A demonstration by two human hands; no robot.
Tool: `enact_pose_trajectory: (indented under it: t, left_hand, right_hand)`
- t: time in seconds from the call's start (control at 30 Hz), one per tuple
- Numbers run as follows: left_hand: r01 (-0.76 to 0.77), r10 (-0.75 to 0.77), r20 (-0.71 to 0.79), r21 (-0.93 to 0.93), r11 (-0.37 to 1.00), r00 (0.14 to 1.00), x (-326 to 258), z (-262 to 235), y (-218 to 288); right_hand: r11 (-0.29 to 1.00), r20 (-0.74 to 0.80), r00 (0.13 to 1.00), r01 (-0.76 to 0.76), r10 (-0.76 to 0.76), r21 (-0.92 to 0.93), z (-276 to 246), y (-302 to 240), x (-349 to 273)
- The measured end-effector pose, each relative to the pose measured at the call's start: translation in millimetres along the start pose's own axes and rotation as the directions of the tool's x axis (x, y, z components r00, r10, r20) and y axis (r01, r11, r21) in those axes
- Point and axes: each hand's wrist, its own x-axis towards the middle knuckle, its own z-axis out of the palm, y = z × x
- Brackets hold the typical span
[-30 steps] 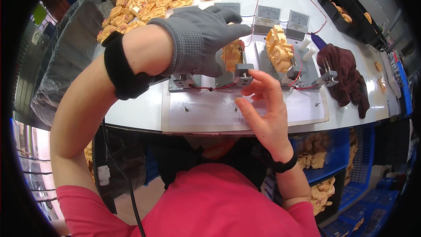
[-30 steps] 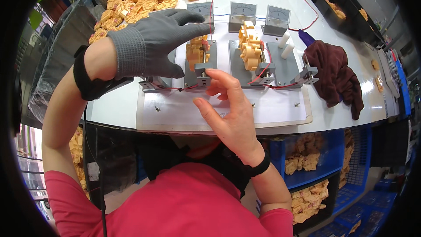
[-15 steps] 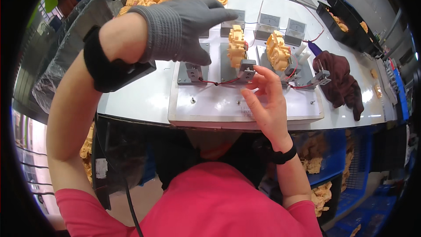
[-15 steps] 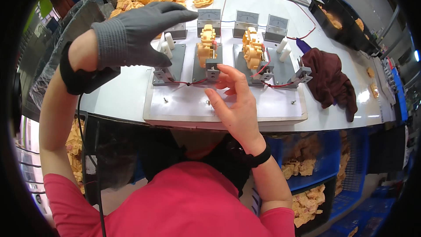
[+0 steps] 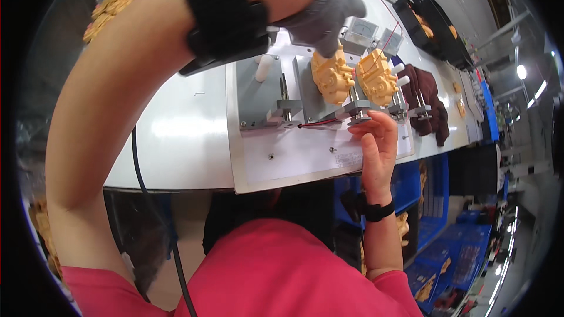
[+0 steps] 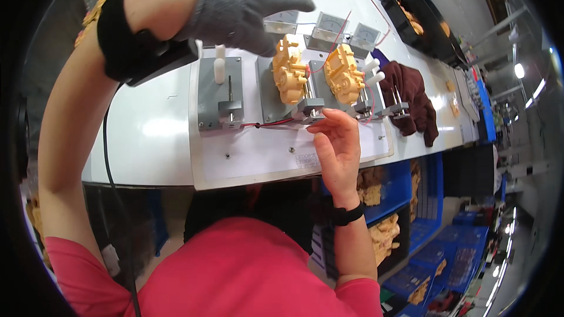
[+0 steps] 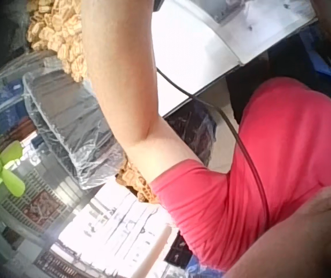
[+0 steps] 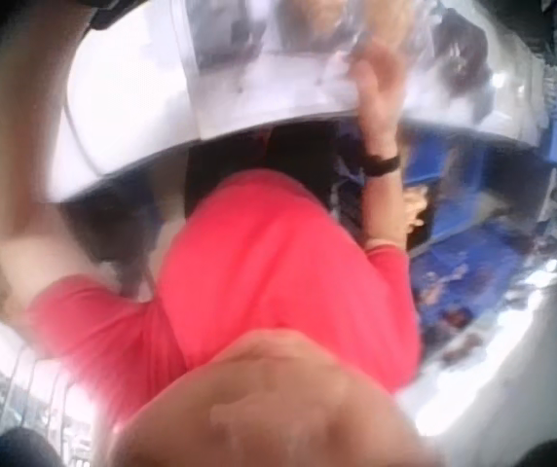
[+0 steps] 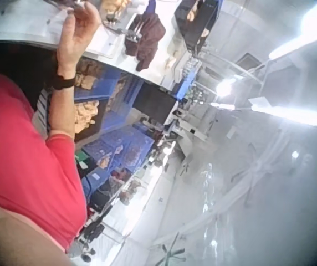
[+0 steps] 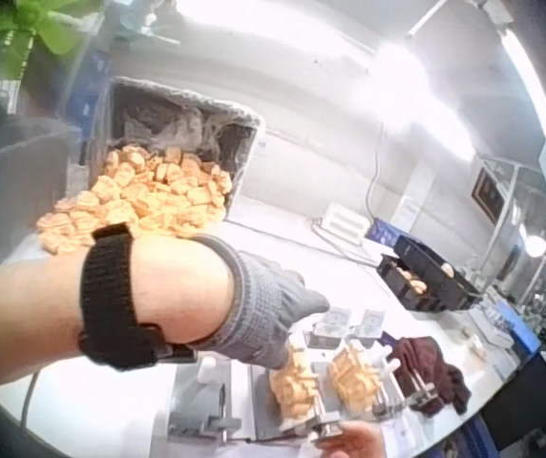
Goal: The person picks up beige plastic components from a bin and places them into a testing jig on a white table. They manipulate the parts and the jig's levers, seemingly to secure or test the components. The person repeats this process, handling multiple units one by one.
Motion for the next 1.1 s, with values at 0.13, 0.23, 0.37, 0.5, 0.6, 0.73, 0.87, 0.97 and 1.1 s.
enact_pose_trajectory:
  t: [0.13, 0.23, 0.37, 0.5, 0.6, 0.73, 0.87, 0.97, 1.1]
  left_hand:
    - [-0.069, 0.068, 0.261, -0.005, 0.998, 0.963, -1, -38, 16]
    - [-0.051, 0.042, 0.299, 0.024, 0.998, 0.953, 11, -24, 11]
    - [-0.03, 0.034, 0.282, -0.015, 0.999, 0.959, 3, -15, -5]
    - [0.243, -0.228, 0.287, -0.018, 0.97, 0.93, -21, -20, 12]
    - [0.247, -0.227, 0.194, -0.085, 0.965, 0.954, -15, 0, 9]
    - [0.115, -0.118, -0.011, -0.148, 0.982, 0.993, -32, 32, -25]
    - [0.094, -0.088, 0.061, -0.113, 0.989, 0.994, -4, 24, -7]
    - [-0.007, 0.005, -0.014, -0.153, 0.988, 1.0, 4, 38, -7]
    - [-0.126, 0.123, -0.05, -0.064, 0.99, 0.991, 13, 43, 13]
  right_hand:
    - [1.0, 0.006, 1.0, 0.019, -0.019, -0.004, 4, 2, -4]
    - [0.999, -0.017, 0.999, 0.032, -0.032, -0.017, 10, 0, -3]
    - [0.999, 0.019, 1.0, 0.006, -0.005, -0.05, 3, 3, -7]
    - [1.0, 0.066, 0.998, -0.016, 0.016, -0.009, 2, 1, -4]
    - [1.0, 0.046, 0.999, -0.012, 0.012, -0.008, -4, 4, -7]
    - [0.996, 0.101, 0.994, 0.022, -0.03, 0.082, 3, 1, 1]
    - [0.994, 0.048, 0.998, 0.021, -0.026, 0.111, -3, 2, -3]
    - [0.996, 0.109, 0.992, 0.051, -0.058, 0.066, -2, 0, 1]
    - [0.998, 0.135, 0.99, 0.021, -0.028, 0.054, -1, -4, 5]
